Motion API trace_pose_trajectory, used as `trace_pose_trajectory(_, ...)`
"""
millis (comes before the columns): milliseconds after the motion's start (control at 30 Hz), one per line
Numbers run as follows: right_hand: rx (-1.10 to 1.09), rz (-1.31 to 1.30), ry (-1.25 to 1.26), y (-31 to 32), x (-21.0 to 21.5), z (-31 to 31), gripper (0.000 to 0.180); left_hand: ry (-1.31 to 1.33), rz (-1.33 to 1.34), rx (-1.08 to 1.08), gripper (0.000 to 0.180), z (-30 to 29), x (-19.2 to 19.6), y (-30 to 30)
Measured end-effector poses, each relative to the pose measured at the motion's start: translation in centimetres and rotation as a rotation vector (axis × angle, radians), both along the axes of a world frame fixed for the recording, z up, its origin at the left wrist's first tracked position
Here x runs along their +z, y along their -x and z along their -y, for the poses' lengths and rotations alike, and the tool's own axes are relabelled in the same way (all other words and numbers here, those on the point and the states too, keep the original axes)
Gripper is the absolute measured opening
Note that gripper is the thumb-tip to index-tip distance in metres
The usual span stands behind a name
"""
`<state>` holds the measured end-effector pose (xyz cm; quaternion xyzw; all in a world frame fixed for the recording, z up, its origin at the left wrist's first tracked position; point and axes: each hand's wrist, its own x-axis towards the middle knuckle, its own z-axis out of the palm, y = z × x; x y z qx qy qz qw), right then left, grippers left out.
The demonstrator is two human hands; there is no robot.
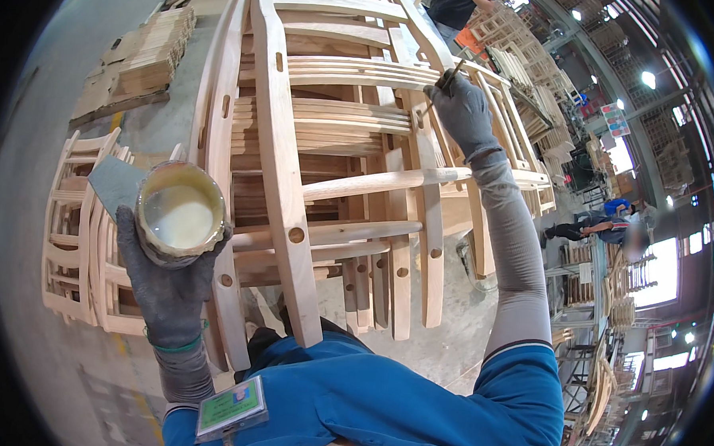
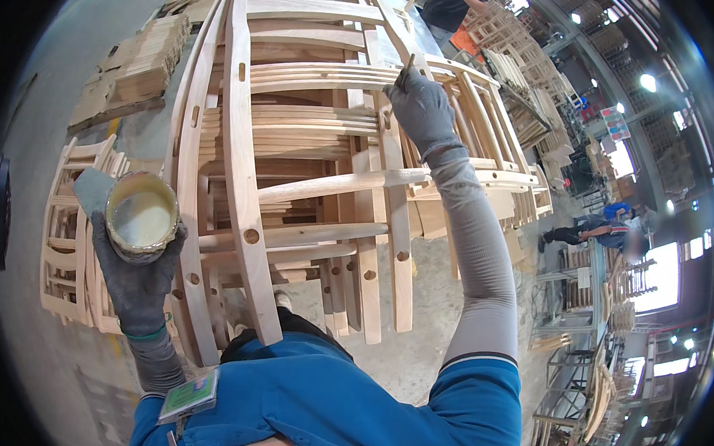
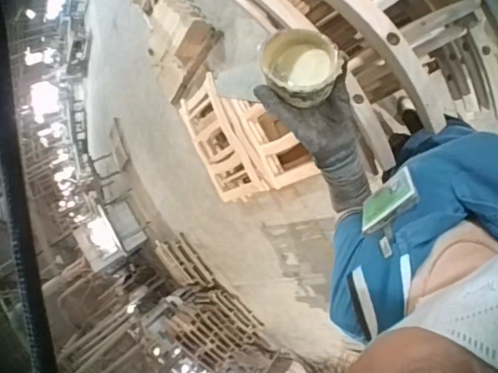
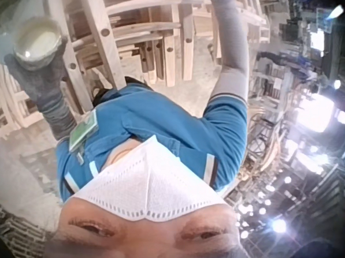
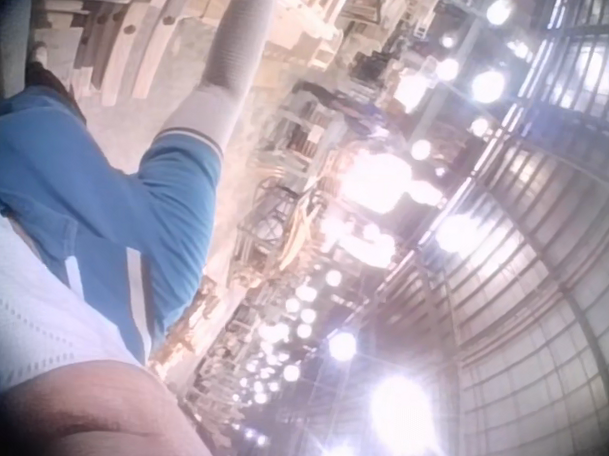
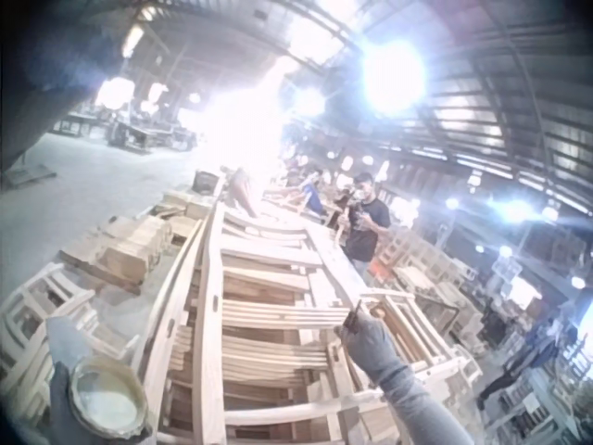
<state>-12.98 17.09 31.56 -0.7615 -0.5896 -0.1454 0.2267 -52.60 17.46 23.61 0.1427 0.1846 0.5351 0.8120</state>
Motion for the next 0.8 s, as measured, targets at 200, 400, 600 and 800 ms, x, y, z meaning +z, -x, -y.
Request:
trace_pose_trajectory(200, -0.031, 0.016, 0.12, -0.1, 0.4, -0.9, 0.023, -0.026, 0.073, -0.015, 0.053, 0.0, -0.8, 0.6)
trace_pose_trajectory(400, 0.085, 0.009, 0.111, 0.6, 0.4, -0.6, 0.024, -0.155, -0.012, 0.094, 0.052, 0.2, -1.8, 1.8)
trace_pose_trajectory(600, 0.033, -0.031, 0.083, -0.3, 0.4, -1.4, 0.026, -0.098, 0.064, 0.051, 0.053, 0.9, -0.9, 1.9)
trace_pose_trajectory(800, 0.256, 0.019, 0.088, -0.1, -0.5, 3.8, 0.013, -0.184, 0.104, 0.014, 0.052, 1.8, -0.9, 3.3)
